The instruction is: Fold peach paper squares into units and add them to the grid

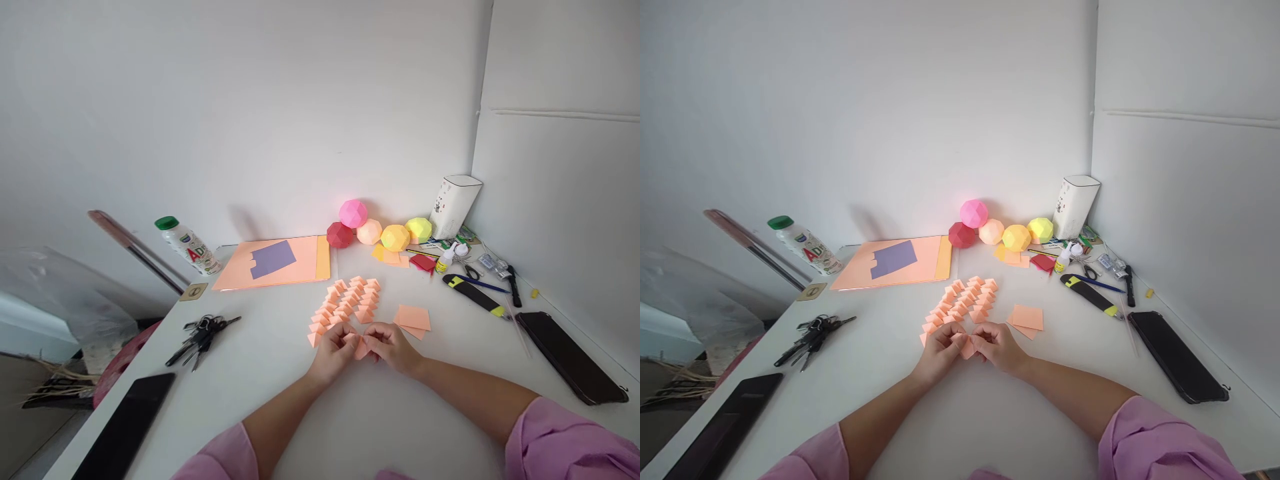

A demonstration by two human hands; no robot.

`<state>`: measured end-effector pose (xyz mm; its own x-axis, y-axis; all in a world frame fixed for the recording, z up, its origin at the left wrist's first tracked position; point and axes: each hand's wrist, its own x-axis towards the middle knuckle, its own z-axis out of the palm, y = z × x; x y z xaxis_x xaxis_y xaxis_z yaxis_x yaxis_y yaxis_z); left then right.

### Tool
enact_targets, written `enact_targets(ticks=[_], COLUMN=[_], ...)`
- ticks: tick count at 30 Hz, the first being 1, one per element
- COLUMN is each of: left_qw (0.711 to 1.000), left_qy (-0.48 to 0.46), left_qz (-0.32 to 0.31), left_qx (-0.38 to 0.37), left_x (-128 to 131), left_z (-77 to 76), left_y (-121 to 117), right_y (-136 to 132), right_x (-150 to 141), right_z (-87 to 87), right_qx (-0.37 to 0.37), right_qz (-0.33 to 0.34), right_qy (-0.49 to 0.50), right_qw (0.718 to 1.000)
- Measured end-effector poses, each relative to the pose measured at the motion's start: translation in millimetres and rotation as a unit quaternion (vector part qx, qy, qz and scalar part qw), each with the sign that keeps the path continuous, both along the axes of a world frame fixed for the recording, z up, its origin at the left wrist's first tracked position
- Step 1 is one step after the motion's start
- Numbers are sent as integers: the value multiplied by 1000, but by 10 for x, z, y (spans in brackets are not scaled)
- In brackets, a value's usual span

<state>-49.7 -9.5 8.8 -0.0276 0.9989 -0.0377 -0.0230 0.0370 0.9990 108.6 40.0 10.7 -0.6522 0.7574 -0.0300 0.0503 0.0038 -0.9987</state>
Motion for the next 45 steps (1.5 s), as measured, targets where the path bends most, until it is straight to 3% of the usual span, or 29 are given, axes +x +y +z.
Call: enact_targets(ticks=[13,17,20,28,34,42,45], left_qw=[998,999,1000,999,999,997,998], left_qy=[-5,-35,-7,-1,17,-68,-62], left_qz=[63,28,-11,-48,-32,26,-6], left_qx=[25,9,0,-11,3,13,7], left_x=[-40,-23,-4,-8,-17,-62,-58], left_z=[-28,-2,-6,-38,-50,-21,-7], left_y=[4,0,-4,-12,5,22,12], right_y=[-4,1,4,-5,-9,19,14], right_x=[12,10,8,3,9,28,28], right_z=[-27,-41,-58,-38,-38,-61,-55], right_qx=[-30,-25,-16,-10,0,-16,-10], right_qz=[-39,-30,-15,-5,-9,-33,-17], right_qy=[6,4,2,-5,-15,5,7], right_qw=[999,999,1000,1000,1000,999,1000])
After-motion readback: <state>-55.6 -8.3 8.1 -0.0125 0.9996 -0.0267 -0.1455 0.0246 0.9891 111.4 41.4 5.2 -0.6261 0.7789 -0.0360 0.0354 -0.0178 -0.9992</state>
